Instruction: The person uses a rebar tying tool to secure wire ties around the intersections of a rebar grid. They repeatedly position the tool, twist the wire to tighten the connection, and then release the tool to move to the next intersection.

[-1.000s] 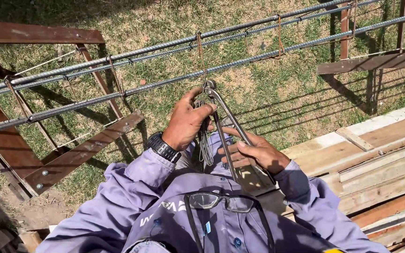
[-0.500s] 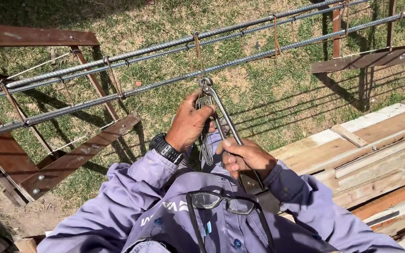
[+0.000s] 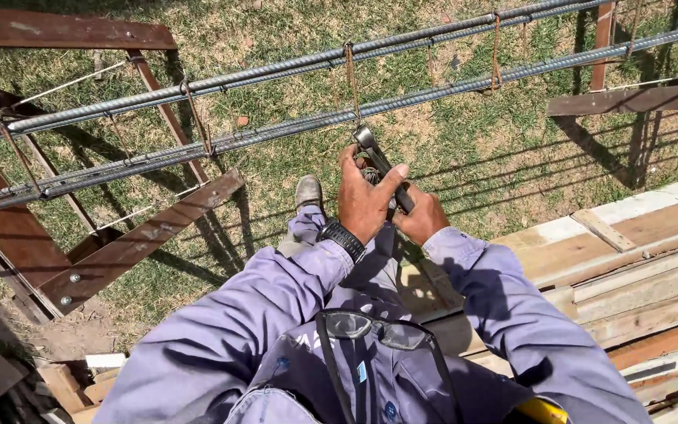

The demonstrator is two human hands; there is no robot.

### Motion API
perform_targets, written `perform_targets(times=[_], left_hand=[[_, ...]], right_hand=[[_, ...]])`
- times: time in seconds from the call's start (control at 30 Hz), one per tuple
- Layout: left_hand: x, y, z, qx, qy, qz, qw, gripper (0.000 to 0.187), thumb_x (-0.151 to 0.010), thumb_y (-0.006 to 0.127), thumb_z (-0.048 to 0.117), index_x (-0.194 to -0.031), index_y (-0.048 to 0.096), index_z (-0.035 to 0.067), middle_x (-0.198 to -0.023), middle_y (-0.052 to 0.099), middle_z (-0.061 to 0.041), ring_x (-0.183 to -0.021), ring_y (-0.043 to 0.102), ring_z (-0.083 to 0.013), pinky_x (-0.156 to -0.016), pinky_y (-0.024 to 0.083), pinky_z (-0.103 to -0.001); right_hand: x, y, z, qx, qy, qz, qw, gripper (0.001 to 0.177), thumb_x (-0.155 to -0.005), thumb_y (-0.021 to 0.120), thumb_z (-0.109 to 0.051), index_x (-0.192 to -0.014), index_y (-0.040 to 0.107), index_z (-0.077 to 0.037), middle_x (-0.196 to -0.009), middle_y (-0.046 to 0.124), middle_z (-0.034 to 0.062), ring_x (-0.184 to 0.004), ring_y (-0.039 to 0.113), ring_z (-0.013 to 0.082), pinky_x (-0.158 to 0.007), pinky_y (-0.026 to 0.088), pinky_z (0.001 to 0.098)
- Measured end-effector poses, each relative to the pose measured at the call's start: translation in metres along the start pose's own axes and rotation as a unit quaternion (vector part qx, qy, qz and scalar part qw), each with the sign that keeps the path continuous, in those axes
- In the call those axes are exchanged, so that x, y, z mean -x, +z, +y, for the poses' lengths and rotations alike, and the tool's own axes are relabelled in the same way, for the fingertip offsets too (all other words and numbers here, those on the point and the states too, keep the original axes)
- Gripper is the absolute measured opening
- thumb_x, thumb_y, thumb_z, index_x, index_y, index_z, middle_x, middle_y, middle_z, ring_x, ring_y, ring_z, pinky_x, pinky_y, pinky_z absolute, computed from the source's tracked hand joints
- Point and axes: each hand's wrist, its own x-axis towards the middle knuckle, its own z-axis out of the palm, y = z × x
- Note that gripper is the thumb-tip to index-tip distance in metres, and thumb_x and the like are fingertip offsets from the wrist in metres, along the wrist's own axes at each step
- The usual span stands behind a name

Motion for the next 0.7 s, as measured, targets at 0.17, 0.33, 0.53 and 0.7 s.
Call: perform_targets(times=[0.17,0.33,0.53,0.7], left_hand=[[-0.031,0.041,-0.031,0.049,-0.071,0.179,0.980,0.075,-0.071,0.090,0.040,-0.123,0.050,0.005,-0.095,0.065,-0.016,-0.093,0.067,-0.0339,-0.087,0.051,-0.047],[-0.042,0.068,-0.066,0.087,-0.044,0.265,0.959,0.055,-0.068,0.094,0.037,-0.099,0.059,0.008,-0.079,0.064,-0.010,-0.075,0.065,-0.0224,-0.071,0.052,-0.036],[-0.044,0.070,-0.048,0.204,-0.042,0.258,0.943,0.030,-0.077,0.085,0.026,-0.084,0.063,0.007,-0.066,0.066,-0.010,-0.058,0.064,-0.0156,-0.056,0.054,-0.029],[-0.039,0.073,-0.051,0.289,-0.045,0.222,0.930,0.022,-0.080,0.078,0.015,-0.082,0.060,0.002,-0.054,0.060,-0.013,-0.046,0.062,-0.0175,-0.045,0.053,-0.029]], right_hand=[[-0.001,0.000,0.001,-0.023,-0.074,0.055,0.996,0.029,-0.077,0.077,-0.035,-0.083,0.060,-0.013,-0.060,0.061,0.0139,-0.060,0.064,0.0354,-0.056,0.047,0.0444],[0.002,0.006,0.003,-0.036,-0.150,0.108,0.982,0.028,-0.083,0.073,-0.034,-0.089,0.060,-0.010,-0.064,0.064,0.0189,-0.065,0.067,0.0399,-0.056,0.048,0.0490],[0.023,-0.025,-0.011,-0.001,-0.141,0.107,0.984,0.030,-0.079,0.072,-0.030,-0.098,0.057,-0.013,-0.066,0.066,0.0193,-0.066,0.070,0.0424,-0.059,0.051,0.0537],[0.067,-0.063,0.007,-0.071,-0.132,0.004,0.989,0.034,-0.076,0.078,-0.025,-0.096,0.059,-0.005,-0.075,0.073,0.0233,-0.071,0.074,0.0405,-0.069,0.060,0.0509]])
